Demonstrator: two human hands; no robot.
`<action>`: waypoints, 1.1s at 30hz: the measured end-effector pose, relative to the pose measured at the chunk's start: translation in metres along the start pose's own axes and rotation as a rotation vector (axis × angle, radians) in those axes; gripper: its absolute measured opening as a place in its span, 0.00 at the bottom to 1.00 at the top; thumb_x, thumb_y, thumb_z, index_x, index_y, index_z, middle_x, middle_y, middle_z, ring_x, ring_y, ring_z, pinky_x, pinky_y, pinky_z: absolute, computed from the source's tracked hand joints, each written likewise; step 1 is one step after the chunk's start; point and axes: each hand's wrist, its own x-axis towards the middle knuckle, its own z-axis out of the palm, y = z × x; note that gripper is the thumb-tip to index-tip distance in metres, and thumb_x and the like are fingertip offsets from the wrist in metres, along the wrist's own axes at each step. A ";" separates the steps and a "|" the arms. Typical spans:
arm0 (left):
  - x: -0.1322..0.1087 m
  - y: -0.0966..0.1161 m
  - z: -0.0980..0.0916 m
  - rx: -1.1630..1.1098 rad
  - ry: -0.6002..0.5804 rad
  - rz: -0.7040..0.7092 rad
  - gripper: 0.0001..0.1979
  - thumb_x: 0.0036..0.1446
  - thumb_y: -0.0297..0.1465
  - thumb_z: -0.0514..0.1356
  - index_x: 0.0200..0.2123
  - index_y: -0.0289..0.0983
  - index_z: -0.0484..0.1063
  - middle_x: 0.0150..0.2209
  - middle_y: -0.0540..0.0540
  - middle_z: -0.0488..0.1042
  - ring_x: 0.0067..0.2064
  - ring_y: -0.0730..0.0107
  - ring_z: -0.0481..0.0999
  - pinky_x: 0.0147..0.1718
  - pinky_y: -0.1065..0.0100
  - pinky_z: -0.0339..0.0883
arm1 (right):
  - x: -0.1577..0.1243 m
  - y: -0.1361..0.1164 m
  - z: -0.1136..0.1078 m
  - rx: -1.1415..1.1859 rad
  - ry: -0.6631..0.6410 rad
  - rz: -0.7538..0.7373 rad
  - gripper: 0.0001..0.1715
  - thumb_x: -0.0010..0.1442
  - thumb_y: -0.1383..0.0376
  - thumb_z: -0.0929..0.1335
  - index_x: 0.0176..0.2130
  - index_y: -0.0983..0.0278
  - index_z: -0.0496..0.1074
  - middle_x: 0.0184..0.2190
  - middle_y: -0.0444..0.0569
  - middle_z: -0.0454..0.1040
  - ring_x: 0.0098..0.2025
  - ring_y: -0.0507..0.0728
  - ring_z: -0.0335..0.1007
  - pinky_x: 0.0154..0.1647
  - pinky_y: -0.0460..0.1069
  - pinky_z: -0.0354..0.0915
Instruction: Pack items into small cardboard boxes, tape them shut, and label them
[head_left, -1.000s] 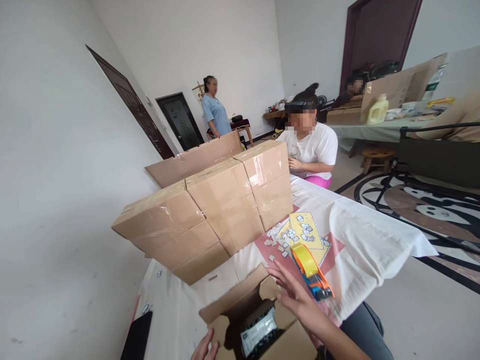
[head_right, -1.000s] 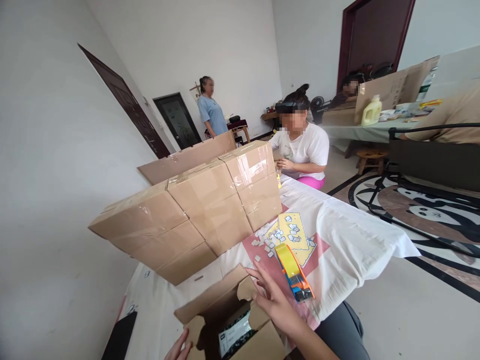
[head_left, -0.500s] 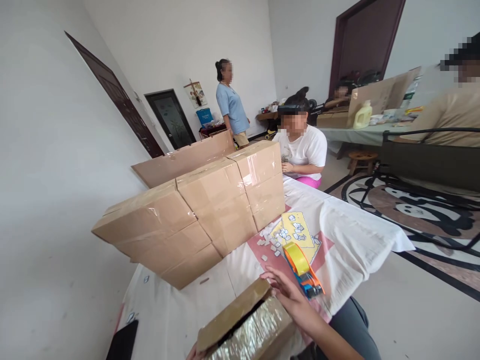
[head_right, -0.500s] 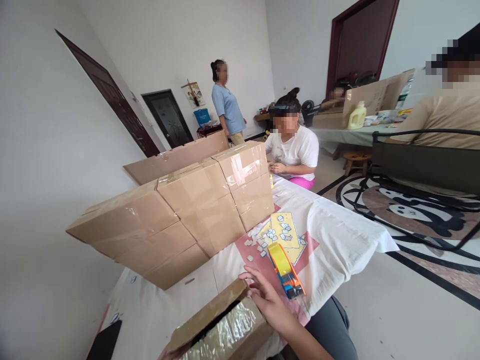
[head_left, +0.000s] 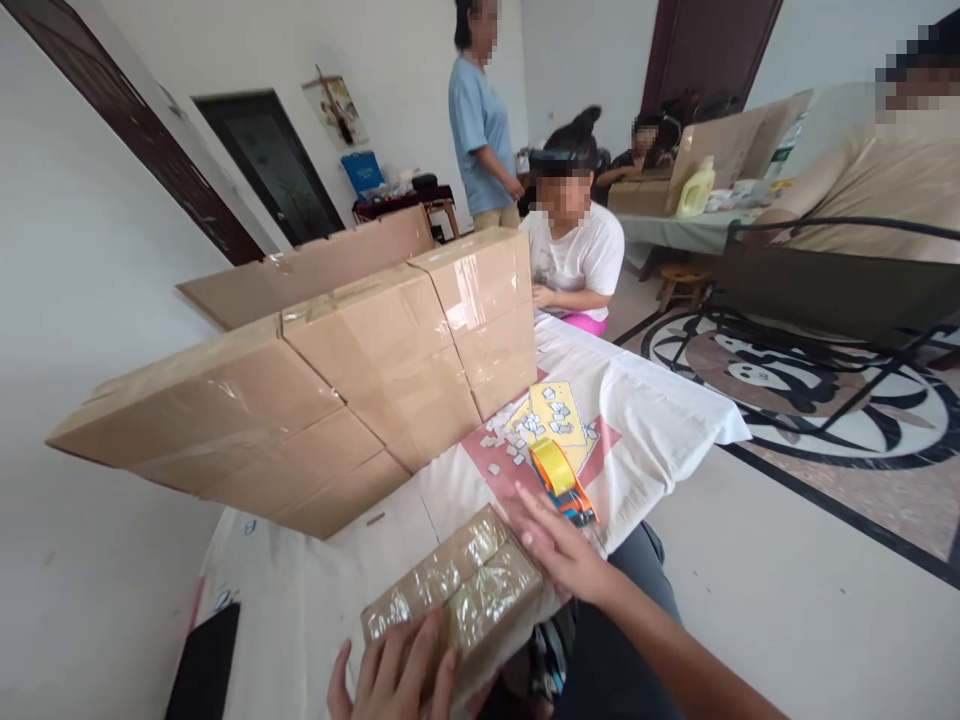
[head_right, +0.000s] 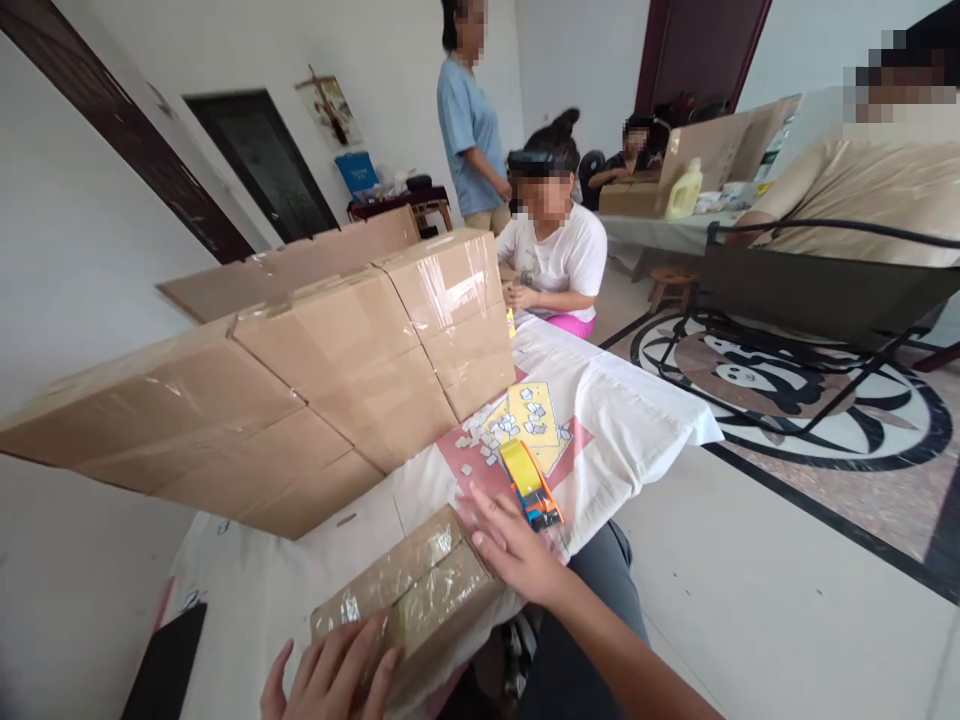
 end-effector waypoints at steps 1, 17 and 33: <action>0.005 0.005 -0.004 0.013 -0.061 0.030 0.18 0.61 0.37 0.59 0.54 0.46 0.74 0.42 0.45 0.81 0.42 0.56 0.78 0.59 0.42 0.52 | 0.001 0.003 -0.007 -0.074 0.107 -0.014 0.35 0.70 0.55 0.64 0.72 0.51 0.55 0.67 0.52 0.64 0.70 0.64 0.56 0.69 0.64 0.56; 0.035 0.001 0.012 0.093 -0.276 0.062 0.28 0.65 0.40 0.58 0.66 0.42 0.62 0.56 0.44 0.78 0.51 0.56 0.76 0.59 0.52 0.53 | 0.041 0.070 -0.043 -0.016 0.290 0.396 0.33 0.50 0.58 0.73 0.54 0.66 0.72 0.39 0.51 0.80 0.34 0.59 0.77 0.29 0.49 0.73; 0.172 0.097 0.008 -1.294 -0.838 -0.371 0.26 0.62 0.49 0.59 0.58 0.43 0.73 0.58 0.43 0.76 0.58 0.55 0.75 0.55 0.58 0.72 | -0.012 -0.046 -0.076 0.928 0.028 0.318 0.26 0.42 0.42 0.72 0.28 0.60 0.75 0.15 0.45 0.68 0.25 0.61 0.71 0.41 0.60 0.71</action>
